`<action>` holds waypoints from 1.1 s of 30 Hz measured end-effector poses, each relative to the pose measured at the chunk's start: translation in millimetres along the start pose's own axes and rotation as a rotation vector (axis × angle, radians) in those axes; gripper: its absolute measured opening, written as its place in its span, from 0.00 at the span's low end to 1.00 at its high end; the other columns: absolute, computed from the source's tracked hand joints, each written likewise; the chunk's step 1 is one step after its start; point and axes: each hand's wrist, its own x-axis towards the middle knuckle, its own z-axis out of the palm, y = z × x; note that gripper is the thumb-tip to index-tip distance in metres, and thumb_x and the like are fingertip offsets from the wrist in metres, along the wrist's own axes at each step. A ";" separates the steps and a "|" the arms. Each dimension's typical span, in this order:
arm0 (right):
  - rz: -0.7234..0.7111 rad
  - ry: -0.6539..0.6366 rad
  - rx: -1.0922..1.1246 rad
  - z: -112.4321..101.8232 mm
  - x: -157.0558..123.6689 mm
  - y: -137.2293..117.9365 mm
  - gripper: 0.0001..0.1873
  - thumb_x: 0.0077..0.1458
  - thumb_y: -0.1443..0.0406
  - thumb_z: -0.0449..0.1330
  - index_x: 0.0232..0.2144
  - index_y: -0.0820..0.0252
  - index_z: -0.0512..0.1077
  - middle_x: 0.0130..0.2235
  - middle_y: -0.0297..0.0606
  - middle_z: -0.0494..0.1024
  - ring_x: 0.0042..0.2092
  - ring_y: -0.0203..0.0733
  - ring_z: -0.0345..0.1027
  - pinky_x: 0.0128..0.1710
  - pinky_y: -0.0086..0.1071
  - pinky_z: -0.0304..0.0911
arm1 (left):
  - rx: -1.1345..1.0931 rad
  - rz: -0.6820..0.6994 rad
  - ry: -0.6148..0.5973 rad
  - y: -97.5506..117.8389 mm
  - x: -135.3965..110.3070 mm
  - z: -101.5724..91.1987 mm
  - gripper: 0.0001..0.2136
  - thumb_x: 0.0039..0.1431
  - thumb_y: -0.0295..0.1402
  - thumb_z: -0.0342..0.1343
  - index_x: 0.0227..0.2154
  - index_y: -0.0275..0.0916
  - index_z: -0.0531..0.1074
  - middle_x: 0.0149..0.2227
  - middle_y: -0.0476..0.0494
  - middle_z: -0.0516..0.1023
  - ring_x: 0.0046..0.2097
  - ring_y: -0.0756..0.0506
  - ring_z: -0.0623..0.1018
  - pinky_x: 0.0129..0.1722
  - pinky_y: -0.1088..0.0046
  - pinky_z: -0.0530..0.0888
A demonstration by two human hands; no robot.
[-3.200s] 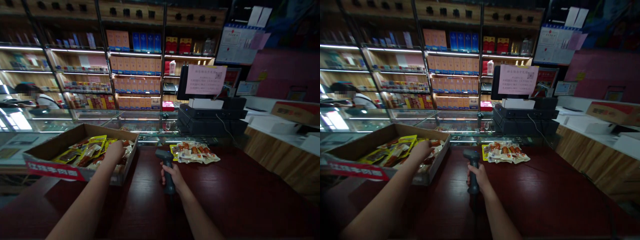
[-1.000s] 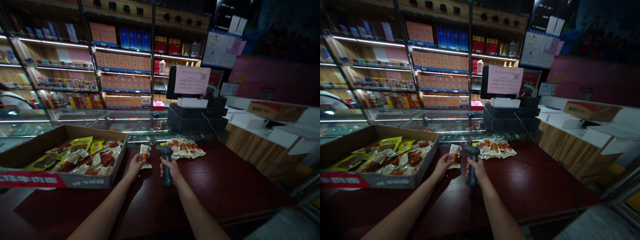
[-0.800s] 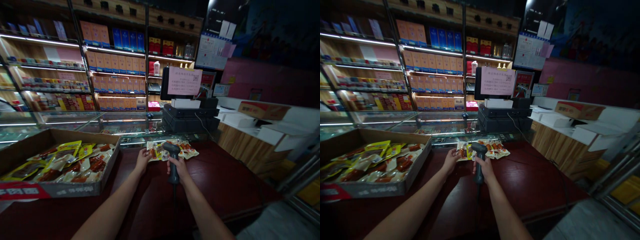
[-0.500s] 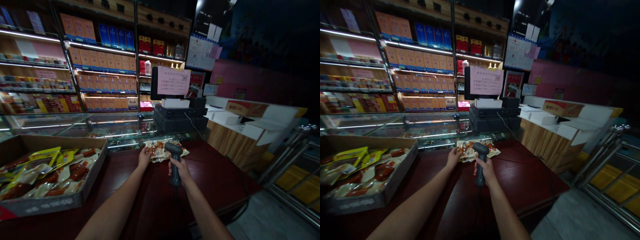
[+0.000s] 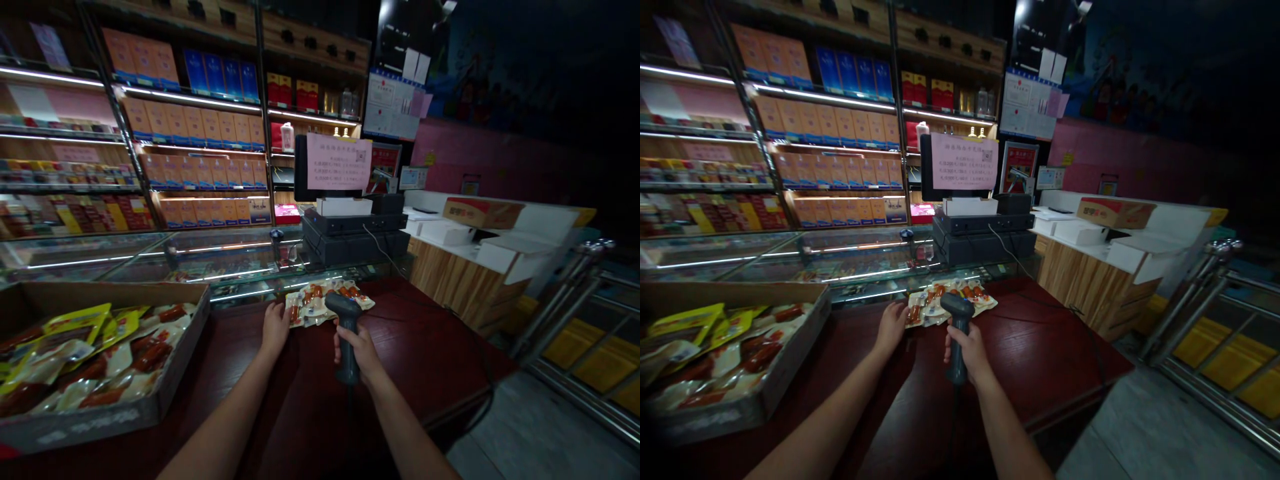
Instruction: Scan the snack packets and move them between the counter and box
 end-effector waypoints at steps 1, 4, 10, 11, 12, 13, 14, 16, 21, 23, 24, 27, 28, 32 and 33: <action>0.008 0.001 0.004 2.2 -0.2 2.4 0.24 0.38 0.55 0.67 0.35 0.62 0.66 0.17 0.27 0.70 0.15 0.33 0.61 0.13 0.28 0.63 | 0.050 0.021 0.037 2.4 -2.9 -11.3 0.12 0.50 0.38 0.51 0.32 0.35 0.74 0.48 0.32 0.70 0.57 0.36 0.64 0.57 0.59 0.58; 0.023 -0.019 0.012 12.8 0.0 10.4 0.24 0.38 0.55 0.67 0.35 0.62 0.67 0.17 0.28 0.70 0.15 0.33 0.61 0.14 0.28 0.63 | 0.167 0.117 0.112 12.5 -13.7 -56.2 0.14 0.49 0.39 0.53 0.36 0.38 0.74 0.52 0.36 0.67 0.56 0.37 0.65 0.57 0.61 0.60; 0.070 -0.162 -0.005 51.7 -0.2 30.9 0.22 0.40 0.56 0.66 0.35 0.62 0.67 0.18 0.28 0.70 0.15 0.33 0.62 0.14 0.28 0.63 | 0.534 0.173 0.218 31.0 -16.5 -174.8 0.12 0.52 0.36 0.49 0.36 0.40 0.74 0.49 0.37 0.72 0.51 0.40 0.70 0.53 0.63 0.65; 0.078 -0.193 -0.008 59.1 -1.0 34.7 0.22 0.40 0.56 0.66 0.35 0.62 0.66 0.18 0.28 0.70 0.15 0.33 0.62 0.14 0.28 0.63 | 0.612 0.129 0.209 30.3 -10.8 -194.6 0.13 0.52 0.35 0.47 0.36 0.39 0.74 0.46 0.37 0.74 0.49 0.40 0.72 0.51 0.63 0.66; 0.087 -0.218 -0.013 66.1 -2.1 38.3 0.22 0.40 0.57 0.66 0.36 0.62 0.66 0.18 0.28 0.70 0.15 0.33 0.62 0.14 0.28 0.63 | 0.697 0.062 0.181 28.0 -3.6 -213.2 0.13 0.52 0.34 0.46 0.35 0.38 0.74 0.42 0.36 0.76 0.46 0.39 0.74 0.48 0.62 0.68; 0.096 -0.236 -0.019 72.8 -3.6 41.6 0.22 0.40 0.57 0.66 0.36 0.62 0.66 0.18 0.28 0.70 0.15 0.33 0.62 0.14 0.28 0.62 | 0.782 -0.004 0.133 24.0 4.9 -230.0 0.13 0.52 0.33 0.46 0.34 0.37 0.74 0.39 0.35 0.77 0.43 0.38 0.75 0.45 0.61 0.69; 0.102 -0.251 -0.024 78.9 -5.4 44.4 0.22 0.40 0.57 0.66 0.36 0.62 0.66 0.18 0.27 0.70 0.15 0.33 0.62 0.14 0.28 0.62 | 0.867 -0.055 0.075 18.7 13.9 -244.4 0.12 0.51 0.33 0.47 0.33 0.37 0.74 0.36 0.34 0.78 0.41 0.37 0.76 0.43 0.60 0.70; 0.107 -0.271 -0.030 88.8 -9.6 48.2 0.23 0.40 0.57 0.66 0.36 0.62 0.65 0.18 0.27 0.70 0.15 0.33 0.62 0.14 0.27 0.61 | 1.009 -0.112 -0.070 5.3 30.6 -264.3 0.10 0.46 0.31 0.51 0.30 0.36 0.74 0.35 0.32 0.78 0.40 0.35 0.77 0.40 0.61 0.71; 0.117 -0.275 -0.053 98.1 -19.0 51.4 0.22 0.40 0.57 0.66 0.35 0.62 0.65 0.18 0.27 0.70 0.14 0.33 0.62 0.13 0.27 0.61 | 1.161 -0.158 -0.303 -25.7 44.3 -267.9 0.09 0.34 0.30 0.58 0.25 0.36 0.72 0.35 0.29 0.78 0.40 0.33 0.77 0.39 0.60 0.71; 0.119 -0.262 -0.052 97.0 -21.1 52.6 0.22 0.40 0.57 0.66 0.36 0.62 0.65 0.18 0.27 0.70 0.14 0.33 0.62 0.13 0.27 0.61 | 1.159 -0.121 -0.300 -32.6 40.2 -261.0 0.10 0.34 0.30 0.58 0.26 0.36 0.72 0.35 0.29 0.78 0.41 0.33 0.77 0.40 0.59 0.71; 0.120 -0.257 -0.050 96.1 -21.7 53.5 0.22 0.40 0.57 0.66 0.36 0.62 0.65 0.18 0.27 0.70 0.14 0.33 0.62 0.13 0.27 0.60 | 1.145 -0.103 -0.290 -34.6 37.9 -258.1 0.10 0.35 0.30 0.58 0.26 0.36 0.72 0.36 0.29 0.78 0.41 0.33 0.77 0.41 0.59 0.71; 0.128 -0.249 -0.047 93.7 -22.8 56.6 0.23 0.39 0.57 0.66 0.35 0.62 0.65 0.18 0.27 0.70 0.14 0.33 0.61 0.13 0.27 0.61 | 1.095 -0.121 -0.279 -34.8 34.5 -254.9 0.09 0.41 0.30 0.55 0.28 0.35 0.72 0.37 0.29 0.78 0.42 0.35 0.77 0.41 0.60 0.70; 0.131 -0.249 -0.048 93.5 -23.0 57.5 0.23 0.39 0.56 0.66 0.35 0.62 0.65 0.18 0.27 0.70 0.14 0.33 0.61 0.13 0.28 0.60 | 1.086 -0.139 -0.277 -32.6 34.9 -256.2 0.08 0.43 0.30 0.53 0.29 0.35 0.72 0.37 0.29 0.78 0.41 0.36 0.77 0.41 0.60 0.70; 0.140 -0.253 -0.062 95.3 -24.1 59.3 0.23 0.38 0.56 0.66 0.35 0.62 0.64 0.18 0.27 0.70 0.14 0.33 0.61 0.13 0.27 0.60 | 1.002 -0.193 -0.066 -12.5 41.2 -269.5 0.11 0.53 0.33 0.46 0.35 0.34 0.69 0.36 0.28 0.77 0.40 0.36 0.77 0.40 0.61 0.70; 0.140 -0.255 -0.066 96.2 -24.2 59.6 0.23 0.38 0.56 0.66 0.35 0.62 0.64 0.18 0.27 0.70 0.14 0.33 0.61 0.13 0.27 0.60 | 0.943 -0.188 0.025 -5.7 42.8 -272.8 0.12 0.55 0.34 0.44 0.37 0.34 0.68 0.36 0.28 0.77 0.40 0.36 0.77 0.40 0.61 0.70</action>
